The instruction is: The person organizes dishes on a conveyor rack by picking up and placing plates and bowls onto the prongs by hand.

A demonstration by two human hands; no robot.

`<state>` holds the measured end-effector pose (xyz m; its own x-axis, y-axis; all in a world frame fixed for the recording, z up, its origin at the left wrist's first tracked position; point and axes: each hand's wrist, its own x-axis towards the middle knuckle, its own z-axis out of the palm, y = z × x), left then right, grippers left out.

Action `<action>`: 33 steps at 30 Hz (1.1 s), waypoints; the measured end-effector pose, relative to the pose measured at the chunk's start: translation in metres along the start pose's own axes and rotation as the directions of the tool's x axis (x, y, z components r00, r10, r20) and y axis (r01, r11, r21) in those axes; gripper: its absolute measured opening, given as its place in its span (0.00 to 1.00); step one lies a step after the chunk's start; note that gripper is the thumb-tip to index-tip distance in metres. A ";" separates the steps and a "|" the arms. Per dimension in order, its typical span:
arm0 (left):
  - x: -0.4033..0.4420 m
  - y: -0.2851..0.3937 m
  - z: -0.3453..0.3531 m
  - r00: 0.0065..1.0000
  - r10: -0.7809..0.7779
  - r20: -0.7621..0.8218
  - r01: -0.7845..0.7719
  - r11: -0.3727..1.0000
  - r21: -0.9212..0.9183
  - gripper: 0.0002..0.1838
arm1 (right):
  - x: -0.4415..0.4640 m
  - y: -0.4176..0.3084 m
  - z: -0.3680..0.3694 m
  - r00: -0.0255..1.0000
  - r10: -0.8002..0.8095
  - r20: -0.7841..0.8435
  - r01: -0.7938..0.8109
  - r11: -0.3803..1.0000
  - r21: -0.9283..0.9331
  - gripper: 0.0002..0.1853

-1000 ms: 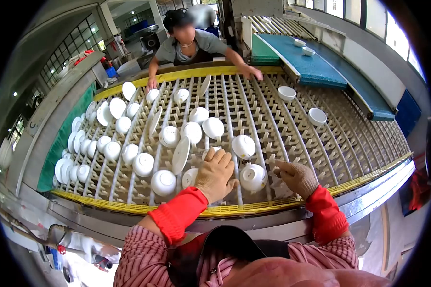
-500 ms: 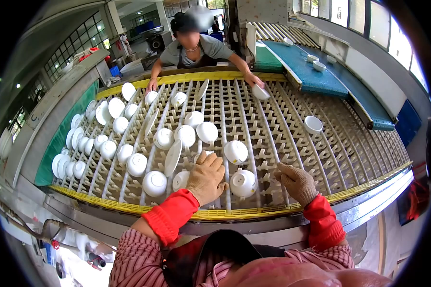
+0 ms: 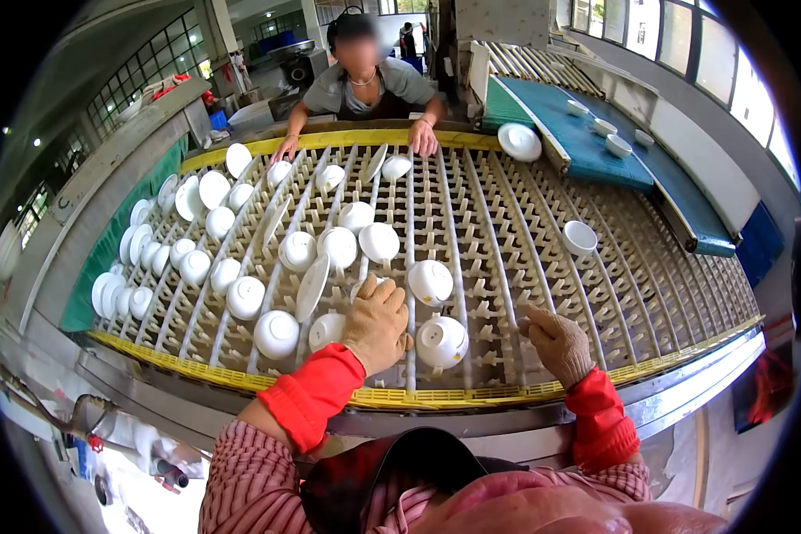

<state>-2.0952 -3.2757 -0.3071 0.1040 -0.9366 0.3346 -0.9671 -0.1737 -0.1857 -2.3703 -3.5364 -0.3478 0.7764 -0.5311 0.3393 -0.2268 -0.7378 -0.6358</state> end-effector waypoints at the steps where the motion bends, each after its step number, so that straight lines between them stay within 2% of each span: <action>1: 0.001 0.000 0.001 1.000 -0.003 0.008 0.003 1.000 0.006 0.18 | 0.001 0.001 -0.001 1.000 0.004 -0.001 -0.004 1.000 -0.001 0.16; 6: 0.005 0.002 0.006 0.999 -0.011 0.036 0.009 0.998 0.057 0.16 | -0.002 0.013 0.000 0.998 0.041 -0.043 -0.038 0.997 0.062 0.16; 9: 0.007 0.002 0.008 0.998 -0.024 0.058 0.019 0.996 0.089 0.16 | -0.002 0.013 -0.008 0.999 0.054 -0.006 -0.054 0.996 0.064 0.17; 14: 0.009 0.003 0.014 0.995 -0.045 0.085 0.036 0.993 0.108 0.15 | -0.003 0.012 -0.015 0.991 0.121 0.049 -0.128 0.976 0.176 0.20; 17: 0.013 0.005 0.015 0.973 -0.071 0.219 0.023 0.976 0.215 0.20 | -0.002 0.012 -0.023 0.989 0.121 0.081 -0.134 0.972 0.191 0.20; 26: 0.020 0.010 0.016 0.944 -0.117 0.310 0.031 0.963 0.268 0.18 | -0.005 0.022 -0.031 0.986 0.146 0.074 -0.159 0.963 0.218 0.19; 33: 0.021 0.010 0.031 0.953 -0.145 0.267 0.051 0.943 0.330 0.17 | -0.009 0.042 -0.031 0.978 0.193 0.080 -0.209 0.926 0.315 0.19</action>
<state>-2.0955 -3.3063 -0.3309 0.3011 -0.9484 0.0988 -0.8300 -0.3117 -0.4626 -2.4054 -3.5754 -0.3559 0.7627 -0.6284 0.1532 -0.1867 -0.4406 -0.8781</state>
